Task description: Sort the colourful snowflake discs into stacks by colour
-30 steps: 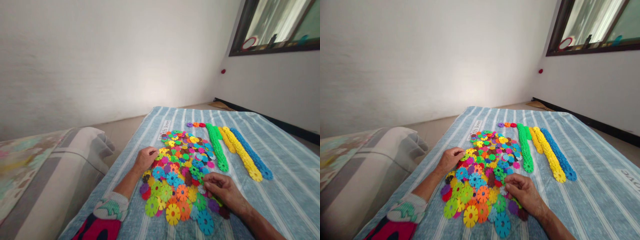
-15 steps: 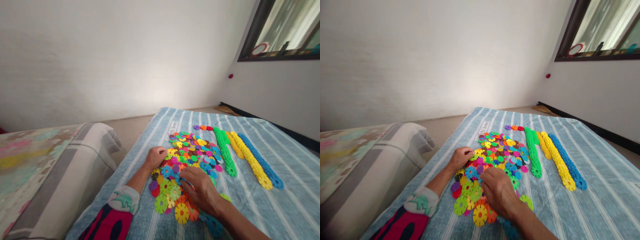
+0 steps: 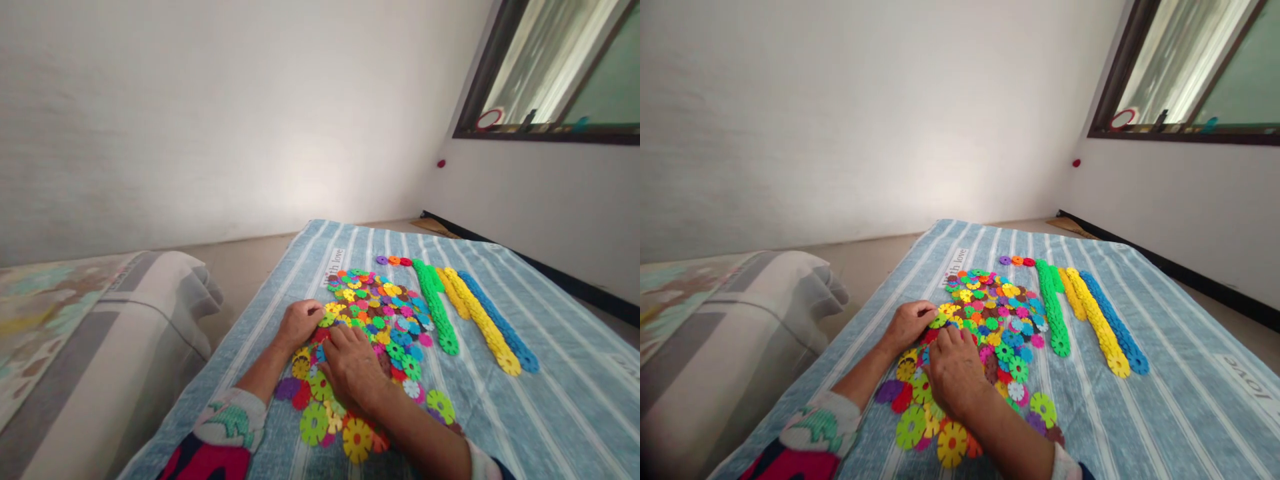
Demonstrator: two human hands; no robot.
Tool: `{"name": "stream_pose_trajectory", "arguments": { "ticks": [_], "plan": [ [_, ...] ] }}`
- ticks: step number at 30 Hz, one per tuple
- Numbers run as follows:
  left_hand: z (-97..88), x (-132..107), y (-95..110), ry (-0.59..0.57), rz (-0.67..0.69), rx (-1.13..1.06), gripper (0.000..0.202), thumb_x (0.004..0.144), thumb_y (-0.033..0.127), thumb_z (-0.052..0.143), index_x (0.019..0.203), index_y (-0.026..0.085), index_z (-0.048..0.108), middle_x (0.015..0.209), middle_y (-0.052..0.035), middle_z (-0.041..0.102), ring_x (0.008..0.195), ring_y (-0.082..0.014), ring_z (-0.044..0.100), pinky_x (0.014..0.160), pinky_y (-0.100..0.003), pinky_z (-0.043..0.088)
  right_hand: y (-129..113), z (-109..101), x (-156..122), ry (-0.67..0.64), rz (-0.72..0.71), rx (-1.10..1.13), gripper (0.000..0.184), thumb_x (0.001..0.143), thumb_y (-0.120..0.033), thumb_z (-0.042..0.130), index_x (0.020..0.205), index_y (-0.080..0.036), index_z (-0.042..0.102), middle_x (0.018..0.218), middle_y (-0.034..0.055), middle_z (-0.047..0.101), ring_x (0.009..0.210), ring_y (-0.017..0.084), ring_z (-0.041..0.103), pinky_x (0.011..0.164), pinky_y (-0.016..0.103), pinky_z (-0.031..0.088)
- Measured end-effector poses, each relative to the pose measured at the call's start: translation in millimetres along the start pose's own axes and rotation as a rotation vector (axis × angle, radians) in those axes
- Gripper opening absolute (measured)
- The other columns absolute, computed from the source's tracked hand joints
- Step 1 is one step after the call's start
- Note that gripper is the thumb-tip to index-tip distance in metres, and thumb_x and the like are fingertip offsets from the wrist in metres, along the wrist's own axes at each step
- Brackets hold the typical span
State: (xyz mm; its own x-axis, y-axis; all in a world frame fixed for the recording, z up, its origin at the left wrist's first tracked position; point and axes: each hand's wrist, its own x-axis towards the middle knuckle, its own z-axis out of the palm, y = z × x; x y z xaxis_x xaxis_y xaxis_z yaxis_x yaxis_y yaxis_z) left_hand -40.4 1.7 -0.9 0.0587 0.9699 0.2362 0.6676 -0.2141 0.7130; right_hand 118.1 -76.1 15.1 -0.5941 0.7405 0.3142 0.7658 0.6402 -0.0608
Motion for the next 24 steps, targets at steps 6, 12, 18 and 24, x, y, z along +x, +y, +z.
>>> {"name": "stream_pose_trajectory", "arguments": {
  "ticks": [6, 12, 18, 24],
  "plan": [
    [-1.0, 1, -1, -0.005, 0.017, -0.004, 0.030, 0.073, 0.038, 0.051, 0.075, 0.015, 0.071, 0.077, -0.0040, 0.073, 0.074, -0.0191, 0.065, 0.071, -0.027, 0.047, 27, 10, -16, 0.164, -0.016, 0.101, 0.017, 0.090, -0.014, 0.048, 0.079, -0.017, 0.061, 0.085, 0.0064, 0.061, 0.082, 0.021, 0.054, 0.074, 0.033, 0.042],
    [-1.5, 1, 1, -0.002, -0.011, -0.019, 0.029, 0.071, 0.039, 0.053, 0.075, 0.017, 0.071, 0.075, -0.0030, 0.073, 0.073, -0.0191, 0.065, 0.070, -0.027, 0.047, 59, 4, -30, 0.374, 0.301, 0.612, 0.033, 0.096, -0.032, 0.039, 0.073, -0.018, 0.059, 0.074, 0.0031, 0.058, 0.072, 0.016, 0.053, 0.066, 0.027, 0.040],
    [-3.2, 2, 5, 0.009, -0.036, -0.001, 0.029, 0.069, 0.041, 0.054, 0.073, 0.018, 0.071, 0.072, -0.0023, 0.073, 0.070, -0.0191, 0.065, 0.068, -0.027, 0.047, 76, -8, -38, 0.403, 0.630, 1.081, 0.045, 0.082, -0.058, 0.052, 0.061, -0.018, 0.054, 0.056, -0.0017, 0.050, 0.054, 0.014, 0.047, 0.050, 0.024, 0.036],
    [-7.3, 7, 7, -0.008, -0.043, 0.019, 0.031, 0.066, 0.046, 0.054, 0.072, 0.020, 0.070, 0.072, -0.0005, 0.073, 0.070, -0.0200, 0.065, 0.069, -0.027, 0.048, 88, -19, -54, 0.380, 0.716, 1.200, 0.049, 0.075, -0.065, 0.057, 0.065, -0.017, 0.061, 0.051, -0.0007, 0.055, 0.049, 0.015, 0.054, 0.049, 0.024, 0.042]
  ]
}}
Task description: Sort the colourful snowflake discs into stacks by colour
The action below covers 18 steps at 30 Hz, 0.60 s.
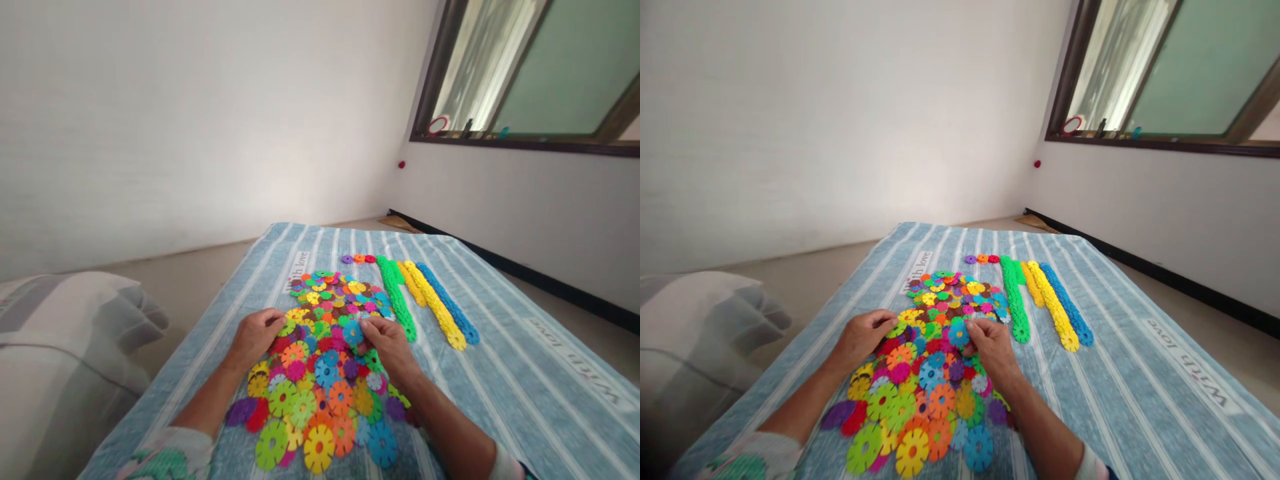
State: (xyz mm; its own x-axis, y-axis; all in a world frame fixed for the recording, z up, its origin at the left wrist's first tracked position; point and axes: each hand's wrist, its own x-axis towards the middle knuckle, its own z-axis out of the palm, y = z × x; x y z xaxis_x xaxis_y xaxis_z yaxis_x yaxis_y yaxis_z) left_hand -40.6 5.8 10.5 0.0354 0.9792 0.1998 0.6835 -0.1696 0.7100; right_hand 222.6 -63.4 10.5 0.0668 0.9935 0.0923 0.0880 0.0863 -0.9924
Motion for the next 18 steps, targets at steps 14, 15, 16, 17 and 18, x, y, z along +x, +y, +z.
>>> {"name": "stream_pose_trajectory", "arguments": {
  "ticks": [14, 15, 16, 17, 18],
  "plan": [
    [-3.9, 9, 2, -0.006, -0.064, 0.046, 0.033, 0.063, 0.049, 0.054, 0.073, 0.022, 0.071, 0.074, 0.0009, 0.075, 0.070, -0.0202, 0.066, 0.064, -0.023, 0.047, 6, -63, -22, 0.070, 0.001, -0.088, 0.043, 0.078, -0.057, 0.058, 0.068, -0.016, 0.063, 0.051, -0.0020, 0.057, 0.046, 0.012, 0.053, 0.048, 0.024, 0.043],
    [-3.9, 9, 1, -0.012, -0.066, 0.051, 0.033, 0.063, 0.049, 0.055, 0.073, 0.023, 0.071, 0.073, 0.0023, 0.075, 0.070, -0.0198, 0.066, 0.064, -0.023, 0.047, 4, -68, -23, 0.072, -0.017, -0.114, 0.041, 0.079, -0.055, 0.058, 0.066, -0.016, 0.063, 0.052, -0.0019, 0.056, 0.048, 0.013, 0.054, 0.049, 0.023, 0.043],
    [-3.8, 10, 0, -0.018, -0.069, 0.058, 0.032, 0.063, 0.049, 0.055, 0.074, 0.023, 0.071, 0.072, 0.0039, 0.074, 0.070, -0.0193, 0.066, 0.064, -0.022, 0.047, 3, -75, -23, 0.072, -0.037, -0.144, 0.040, 0.080, -0.053, 0.057, 0.065, -0.016, 0.063, 0.053, -0.0018, 0.056, 0.049, 0.013, 0.054, 0.050, 0.023, 0.044],
    [-3.7, 11, -2, -0.023, -0.074, 0.066, 0.032, 0.064, 0.050, 0.055, 0.075, 0.024, 0.071, 0.072, 0.0055, 0.074, 0.070, -0.0187, 0.065, 0.064, -0.022, 0.046, 3, -85, -23, 0.072, -0.057, -0.183, 0.039, 0.082, -0.050, 0.056, 0.065, -0.016, 0.063, 0.054, -0.0015, 0.056, 0.050, 0.013, 0.055, 0.051, 0.023, 0.044],
    [-3.5, 12, -3, -0.027, -0.078, 0.074, 0.031, 0.064, 0.050, 0.055, 0.075, 0.025, 0.071, 0.072, 0.0068, 0.074, 0.071, -0.0182, 0.065, 0.064, -0.021, 0.046, 3, -97, -23, 0.074, -0.076, -0.229, 0.038, 0.083, -0.048, 0.055, 0.065, -0.016, 0.063, 0.055, -0.0011, 0.057, 0.052, 0.013, 0.055, 0.053, 0.023, 0.044]
  ]
}}
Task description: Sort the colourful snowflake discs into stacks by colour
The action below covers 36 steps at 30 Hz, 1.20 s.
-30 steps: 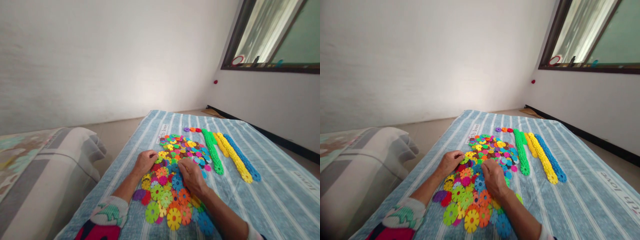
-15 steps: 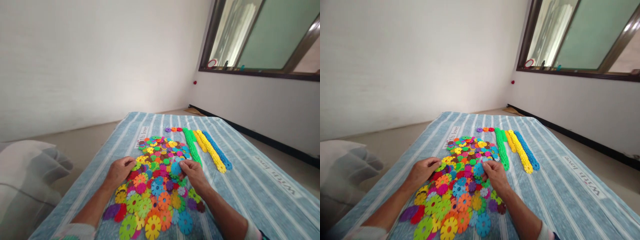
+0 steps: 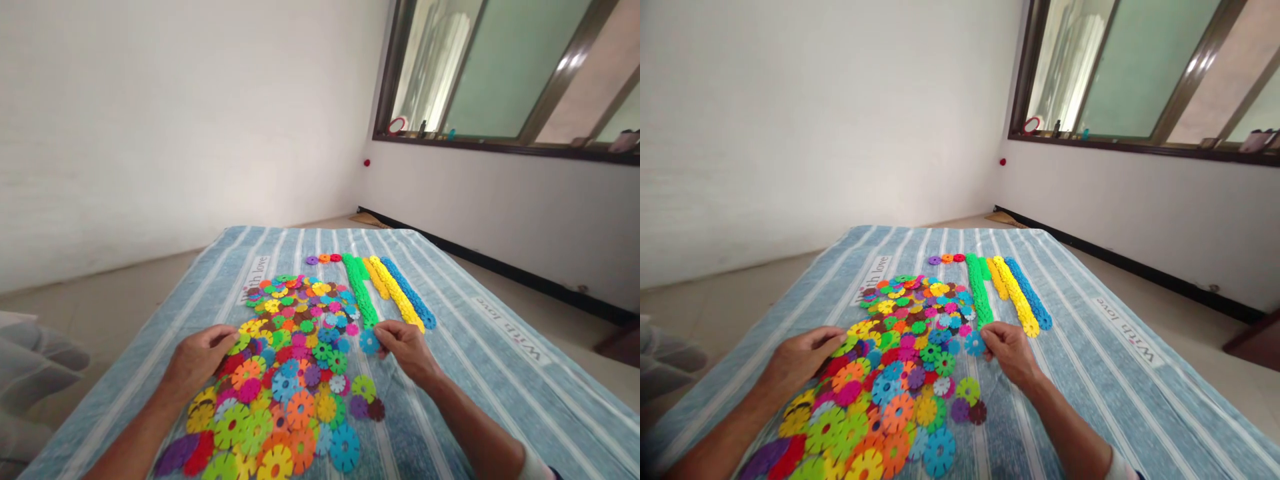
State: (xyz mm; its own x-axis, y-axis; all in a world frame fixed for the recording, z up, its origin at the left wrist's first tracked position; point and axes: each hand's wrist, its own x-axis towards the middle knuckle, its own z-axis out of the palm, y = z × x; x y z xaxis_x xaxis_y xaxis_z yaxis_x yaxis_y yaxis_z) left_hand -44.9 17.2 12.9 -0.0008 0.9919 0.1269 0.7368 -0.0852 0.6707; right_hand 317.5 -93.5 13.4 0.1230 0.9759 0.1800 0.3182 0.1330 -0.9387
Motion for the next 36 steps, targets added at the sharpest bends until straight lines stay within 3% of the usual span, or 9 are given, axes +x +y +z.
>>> {"name": "stream_pose_trajectory", "arguments": {
  "ticks": [7, 11, 22, 29, 33, 36],
  "plan": [
    [1.3, 4, -4, 0.011, -0.001, 0.011, 0.028, 0.063, 0.050, 0.056, 0.074, 0.028, 0.070, 0.071, 0.0108, 0.074, 0.072, -0.0169, 0.065, 0.065, -0.020, 0.045, 39, -106, 6, 0.176, 0.017, -0.429, 0.036, 0.082, -0.045, 0.050, 0.073, -0.016, 0.068, 0.055, 0.0010, 0.058, 0.052, 0.015, 0.053, 0.056, 0.027, 0.044],
    [-0.1, 3, -1, 0.013, -0.016, 0.015, 0.029, 0.062, 0.051, 0.055, 0.072, 0.028, 0.070, 0.070, 0.0108, 0.073, 0.070, -0.0170, 0.064, 0.064, -0.020, 0.045, 55, -139, 7, 0.189, 0.057, -0.496, 0.035, 0.081, -0.045, 0.048, 0.071, -0.016, 0.066, 0.055, 0.0010, 0.057, 0.050, 0.016, 0.053, 0.054, 0.027, 0.043],
    [-2.9, 1, 8, 0.023, -0.033, 0.031, 0.030, 0.060, 0.051, 0.054, 0.070, 0.027, 0.070, 0.068, 0.0096, 0.073, 0.069, -0.0181, 0.064, 0.060, -0.021, 0.044, 66, -146, 13, 0.134, 0.093, -0.531, 0.035, 0.080, -0.046, 0.047, 0.068, -0.018, 0.065, 0.050, -0.0010, 0.055, 0.049, 0.015, 0.053, 0.056, 0.027, 0.043],
    [1.0, 3, -3, 0.005, -0.020, 0.015, 0.030, 0.064, 0.049, 0.056, 0.075, 0.026, 0.070, 0.071, 0.0095, 0.073, 0.072, -0.0160, 0.064, 0.065, -0.019, 0.045, 70, -144, 10, 0.246, 0.107, -0.558, 0.044, 0.076, -0.048, 0.049, 0.091, -0.012, 0.069, 0.050, 0.0005, 0.059, 0.048, 0.018, 0.056, 0.057, 0.030, 0.045],
    [0.6, 1, -3, 0.012, -0.013, -0.010, 0.030, 0.064, 0.048, 0.056, 0.076, 0.024, 0.070, 0.073, 0.0058, 0.074, 0.073, -0.0180, 0.065, 0.067, -0.022, 0.046, 66, -143, 5, 0.266, 0.107, -0.578, 0.041, 0.075, -0.047, 0.049, 0.086, -0.014, 0.070, 0.050, 0.0012, 0.060, 0.049, 0.019, 0.058, 0.058, 0.030, 0.046],
    [0.8, -5, 1, 0.018, 0.027, -0.033, 0.031, 0.065, 0.046, 0.054, 0.074, 0.022, 0.071, 0.073, 0.0010, 0.074, 0.071, -0.0192, 0.065, 0.068, -0.024, 0.048, 56, -130, -1, 0.294, 0.068, -0.614, 0.039, 0.076, -0.047, 0.050, 0.085, -0.016, 0.071, 0.055, 0.0026, 0.063, 0.051, 0.019, 0.059, 0.056, 0.030, 0.045]
  ]
}}
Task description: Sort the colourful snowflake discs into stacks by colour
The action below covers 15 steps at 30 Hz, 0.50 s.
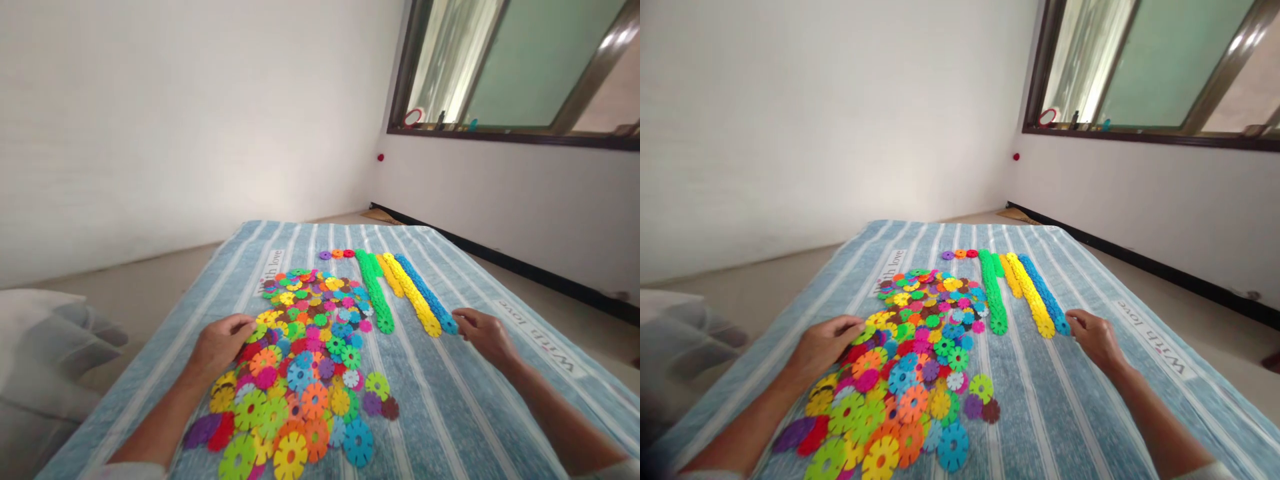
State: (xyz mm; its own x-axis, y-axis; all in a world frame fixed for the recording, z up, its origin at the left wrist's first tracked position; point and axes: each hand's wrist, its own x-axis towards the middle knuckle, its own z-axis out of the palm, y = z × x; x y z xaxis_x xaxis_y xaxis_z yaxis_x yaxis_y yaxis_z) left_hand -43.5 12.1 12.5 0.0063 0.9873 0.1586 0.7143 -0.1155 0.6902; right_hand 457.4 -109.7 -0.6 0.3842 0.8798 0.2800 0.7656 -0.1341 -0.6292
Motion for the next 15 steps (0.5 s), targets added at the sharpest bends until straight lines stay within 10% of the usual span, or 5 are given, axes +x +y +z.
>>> {"name": "stream_pose_trajectory", "arguments": {
  "ticks": [15],
  "plan": [
    [7.1, -11, -5, -0.017, 0.064, -0.066, 0.030, 0.071, 0.042, 0.053, 0.073, 0.017, 0.070, 0.071, -0.0021, 0.071, 0.070, -0.0185, 0.063, 0.066, -0.026, 0.046, -186, 107, -71, -0.548, -0.676, -0.070, 0.055, 0.076, -0.026, 0.066, 0.129, -0.022, 0.055, 0.128, 0.0112, 0.057, 0.111, 0.027, 0.058, 0.092, 0.041, 0.049]
  ]
}}
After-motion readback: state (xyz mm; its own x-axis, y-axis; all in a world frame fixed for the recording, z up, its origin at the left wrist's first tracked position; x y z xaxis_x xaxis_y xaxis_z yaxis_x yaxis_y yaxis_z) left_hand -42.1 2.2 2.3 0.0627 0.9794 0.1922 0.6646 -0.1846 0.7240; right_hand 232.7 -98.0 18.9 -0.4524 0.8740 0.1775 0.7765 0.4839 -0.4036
